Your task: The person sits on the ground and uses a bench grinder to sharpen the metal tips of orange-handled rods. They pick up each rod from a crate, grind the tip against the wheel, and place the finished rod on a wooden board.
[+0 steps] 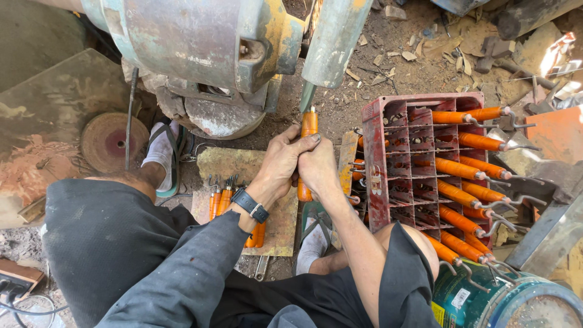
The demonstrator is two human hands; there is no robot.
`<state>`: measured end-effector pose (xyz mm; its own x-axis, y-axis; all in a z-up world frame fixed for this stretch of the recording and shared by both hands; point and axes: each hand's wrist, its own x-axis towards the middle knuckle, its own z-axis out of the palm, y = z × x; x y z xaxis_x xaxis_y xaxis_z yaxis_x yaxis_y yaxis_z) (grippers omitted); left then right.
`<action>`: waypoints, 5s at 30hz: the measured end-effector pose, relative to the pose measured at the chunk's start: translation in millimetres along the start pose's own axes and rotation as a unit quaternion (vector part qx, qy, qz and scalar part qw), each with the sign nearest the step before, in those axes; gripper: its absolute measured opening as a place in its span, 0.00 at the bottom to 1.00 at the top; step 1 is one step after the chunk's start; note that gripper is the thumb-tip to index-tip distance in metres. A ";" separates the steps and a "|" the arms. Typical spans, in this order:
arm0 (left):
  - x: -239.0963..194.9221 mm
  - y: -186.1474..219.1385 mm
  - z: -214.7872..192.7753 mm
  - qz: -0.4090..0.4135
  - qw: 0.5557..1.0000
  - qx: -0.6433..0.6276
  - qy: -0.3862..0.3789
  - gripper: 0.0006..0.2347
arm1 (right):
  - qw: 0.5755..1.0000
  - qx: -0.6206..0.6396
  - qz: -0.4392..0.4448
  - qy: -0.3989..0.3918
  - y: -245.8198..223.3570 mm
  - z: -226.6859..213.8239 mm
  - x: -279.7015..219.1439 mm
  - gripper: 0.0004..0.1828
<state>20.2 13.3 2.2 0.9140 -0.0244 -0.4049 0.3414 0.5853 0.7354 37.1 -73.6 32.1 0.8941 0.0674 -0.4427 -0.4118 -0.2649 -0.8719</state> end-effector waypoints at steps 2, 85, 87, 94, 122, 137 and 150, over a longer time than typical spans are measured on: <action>-1.6 -0.4 0.4 -0.001 1.000 0.000 0.001 0.15 | 1.000 0.006 -0.004 0.004 -0.3 -0.1 -1.0 0.09; -20.9 11.8 21.2 -0.003 0.989 -0.117 -0.087 0.17 | 0.974 -0.179 -0.110 0.079 -27.6 -23.2 -33.9 0.13; -23.6 10.0 20.7 -0.014 0.987 -0.131 -0.090 0.17 | 0.969 -0.197 -0.122 0.084 -25.0 -23.5 -36.1 0.13; -26.5 8.7 19.8 -0.017 0.985 -0.137 -0.099 0.17 | 0.973 -0.199 -0.075 0.084 -30.5 -22.0 -42.7 0.12; -27.3 14.1 19.4 -0.010 0.985 -0.140 -0.099 0.15 | 0.975 -0.192 -0.072 0.090 -35.1 -17.4 -42.6 0.12; -42.6 9.3 17.5 -0.029 0.984 -0.146 -0.096 0.16 | 0.955 -0.236 -0.156 0.088 -22.6 -19.4 -53.0 0.11; -65.5 4.9 24.9 0.039 0.991 0.053 -0.115 0.14 | 0.983 0.178 -0.032 -0.034 27.3 -47.5 -71.9 0.07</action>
<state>-32.6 -2.4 45.8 0.9603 -0.1736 -0.2185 0.2773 0.5048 0.8175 -30.0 -131.4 50.1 0.9112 0.1406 -0.3872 -0.4017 0.0952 -0.9108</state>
